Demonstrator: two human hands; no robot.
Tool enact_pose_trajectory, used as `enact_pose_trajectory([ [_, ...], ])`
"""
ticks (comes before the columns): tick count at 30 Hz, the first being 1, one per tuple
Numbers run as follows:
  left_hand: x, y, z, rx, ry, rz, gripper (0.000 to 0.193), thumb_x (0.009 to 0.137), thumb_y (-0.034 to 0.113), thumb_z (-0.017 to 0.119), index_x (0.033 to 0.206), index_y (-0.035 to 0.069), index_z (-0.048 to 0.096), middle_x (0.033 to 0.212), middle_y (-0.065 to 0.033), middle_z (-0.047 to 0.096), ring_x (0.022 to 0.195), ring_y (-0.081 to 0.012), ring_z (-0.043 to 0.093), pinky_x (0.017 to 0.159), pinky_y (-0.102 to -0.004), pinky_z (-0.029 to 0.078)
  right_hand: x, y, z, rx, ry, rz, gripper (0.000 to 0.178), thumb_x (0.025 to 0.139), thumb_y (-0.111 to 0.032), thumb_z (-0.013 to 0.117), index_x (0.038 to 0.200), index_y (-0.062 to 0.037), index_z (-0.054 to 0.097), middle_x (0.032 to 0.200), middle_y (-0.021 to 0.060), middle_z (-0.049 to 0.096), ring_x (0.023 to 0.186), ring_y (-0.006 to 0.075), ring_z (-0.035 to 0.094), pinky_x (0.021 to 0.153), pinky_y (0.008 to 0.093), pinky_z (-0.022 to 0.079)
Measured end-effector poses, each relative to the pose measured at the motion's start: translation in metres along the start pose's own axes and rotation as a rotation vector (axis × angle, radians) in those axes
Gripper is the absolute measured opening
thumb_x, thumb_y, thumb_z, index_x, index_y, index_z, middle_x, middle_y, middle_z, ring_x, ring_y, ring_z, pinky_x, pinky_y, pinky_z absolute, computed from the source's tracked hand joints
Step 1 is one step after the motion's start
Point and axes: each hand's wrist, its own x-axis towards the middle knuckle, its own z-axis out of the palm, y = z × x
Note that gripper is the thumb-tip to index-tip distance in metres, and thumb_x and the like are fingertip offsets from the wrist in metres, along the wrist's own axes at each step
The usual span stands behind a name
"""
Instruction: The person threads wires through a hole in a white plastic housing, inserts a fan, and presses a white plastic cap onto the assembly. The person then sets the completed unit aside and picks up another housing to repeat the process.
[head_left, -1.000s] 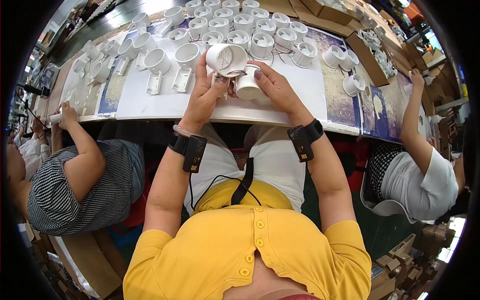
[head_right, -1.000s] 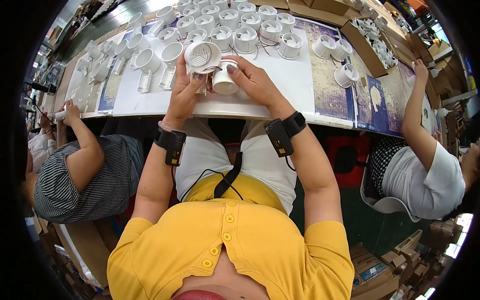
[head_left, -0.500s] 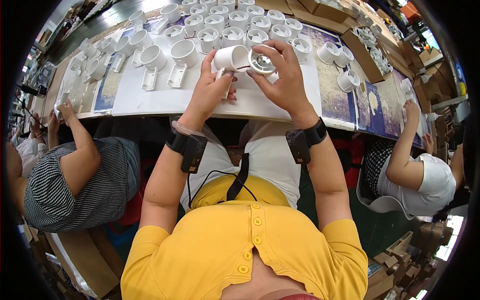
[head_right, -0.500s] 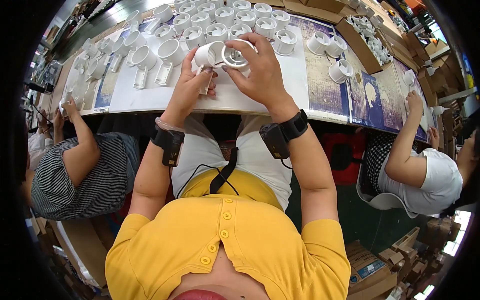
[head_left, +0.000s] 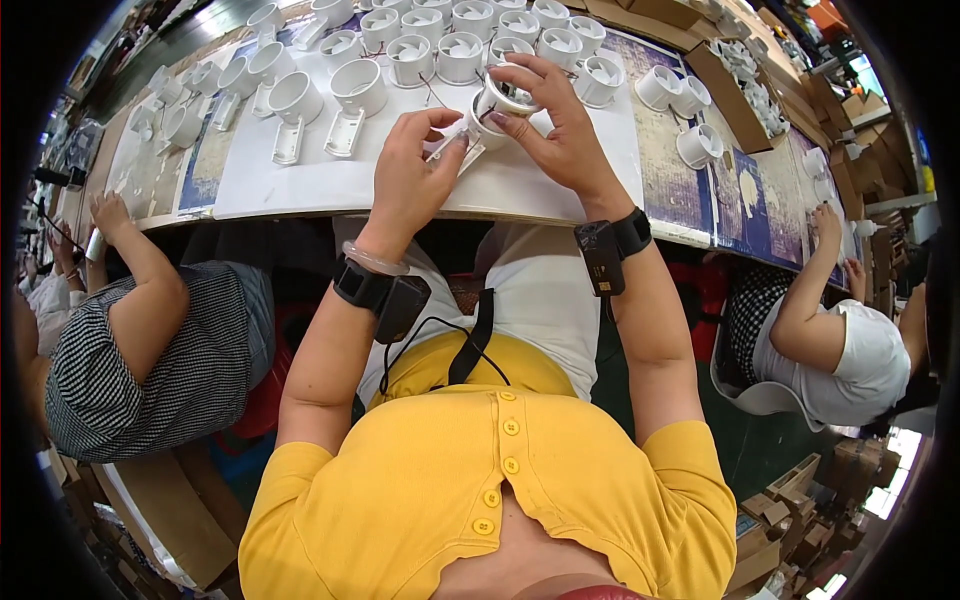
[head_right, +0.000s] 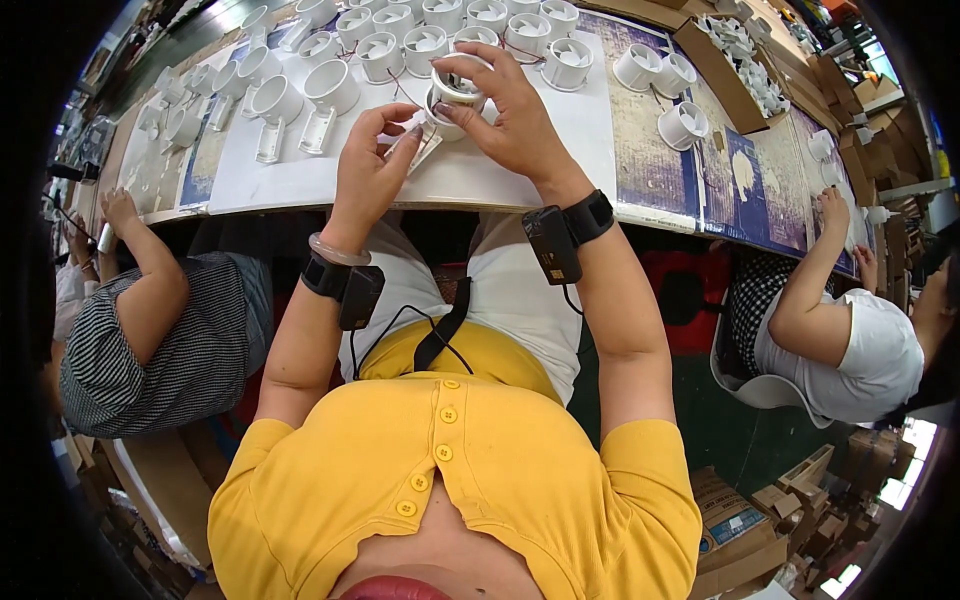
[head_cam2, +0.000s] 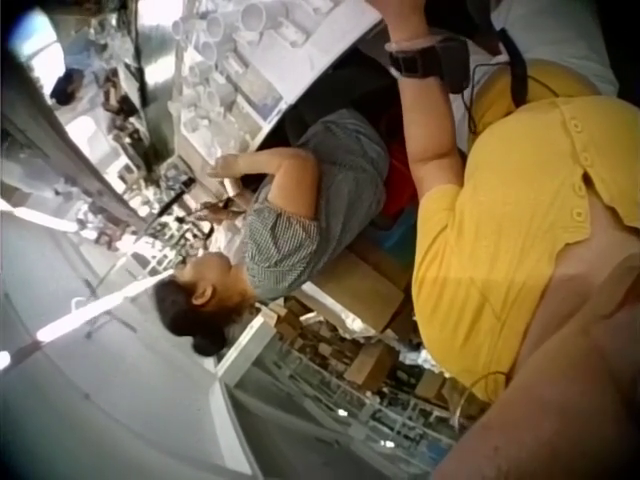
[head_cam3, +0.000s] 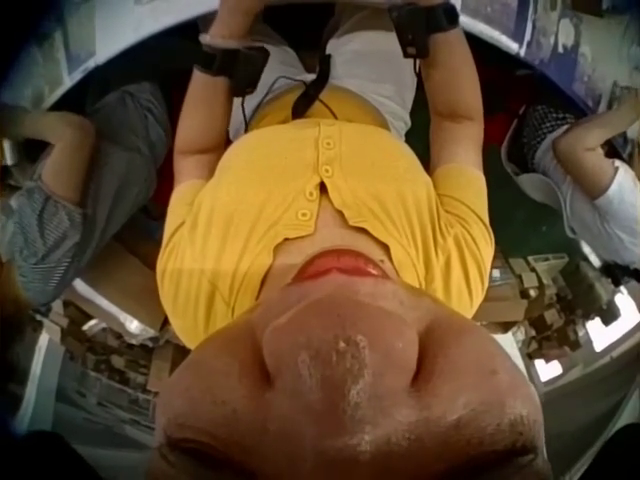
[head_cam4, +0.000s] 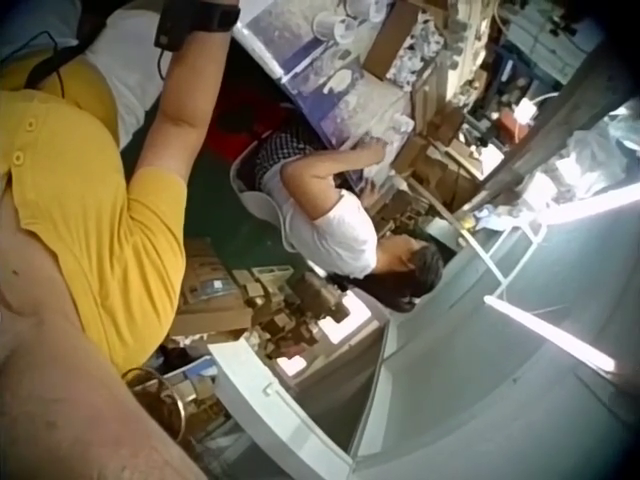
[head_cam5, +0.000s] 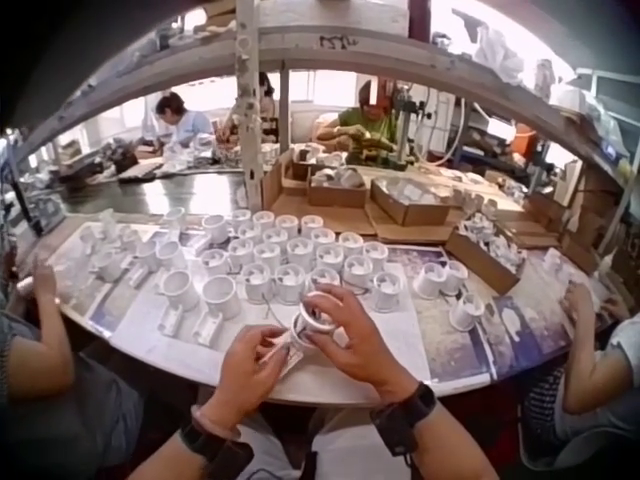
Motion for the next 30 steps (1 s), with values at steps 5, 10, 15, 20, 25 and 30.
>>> enact_pose_trajectory([
  [5,0.002,0.009,0.003,0.352,0.208,0.368,0.018,0.074,0.013,0.072,0.09,0.01,0.066,0.08,-0.0018,0.065,0.073,-0.0208,0.057,0.065,-0.0298,0.046,0.003,0.002,0.004,-0.031,-0.009,-0.017,0.039,0.084,-0.016,0.069,0.122,-0.015,0.061,0.131,0.0082,0.051,0.119,0.023,0.048,0.094,0.0321,0.041],
  [10,0.002,0.009,0.005,0.483,0.258,0.391,0.015,0.072,0.017,0.075,0.083,0.015,0.067,0.074,0.0042,0.066,0.07,-0.018,0.056,0.061,-0.029,0.046,0.006,0.004,0.011,-0.082,0.007,-0.029,0.037,0.086,-0.017,0.067,0.122,-0.0149,0.061,0.131,0.0085,0.051,0.122,0.0239,0.047,0.099,0.0329,0.038],
  [15,-0.002,0.01,0.008,0.525,0.259,0.336,0.012,0.073,0.017,0.074,0.083,0.017,0.067,0.073,0.0053,0.067,0.069,-0.0171,0.056,0.059,-0.0275,0.046,0.008,0.007,0.011,-0.021,-0.007,0.014,0.035,0.087,-0.017,0.065,0.122,-0.0154,0.061,0.131,0.0086,0.051,0.124,0.0244,0.045,0.103,0.0338,0.035],
  [20,0.002,0.004,0.007,0.532,0.256,0.46,0.013,0.071,0.015,0.072,0.082,0.017,0.067,0.075,0.0049,0.065,0.07,-0.0168,0.056,0.059,-0.0275,0.048,0.008,0.007,0.007,0.01,-0.017,0.018,0.036,0.088,-0.017,0.065,0.123,-0.0163,0.061,0.13,0.0085,0.051,0.124,0.0235,0.045,0.103,0.034,0.035],
  [25,0.011,0.008,-0.004,0.659,0.092,0.573,0.013,0.069,0.012,0.07,0.081,0.015,0.065,0.075,0.0028,0.06,0.075,-0.0175,0.057,0.062,-0.0283,0.05,0.014,0.004,0.002,0.001,-0.093,-0.011,0.035,0.088,-0.017,0.065,0.123,-0.0173,0.062,0.129,0.0078,0.053,0.124,0.0229,0.046,0.102,0.034,0.036],
  [30,0.017,0.016,-0.015,0.755,-0.091,0.611,0.009,0.071,0.008,0.065,0.078,0.012,0.062,0.075,0.0011,0.057,0.08,-0.0183,0.057,0.065,-0.0281,0.052,0.021,0.003,-0.005,-0.074,-0.232,-0.048,0.035,0.088,-0.017,0.065,0.122,-0.0197,0.063,0.127,0.0079,0.054,0.123,0.0238,0.046,0.101,0.0346,0.037],
])
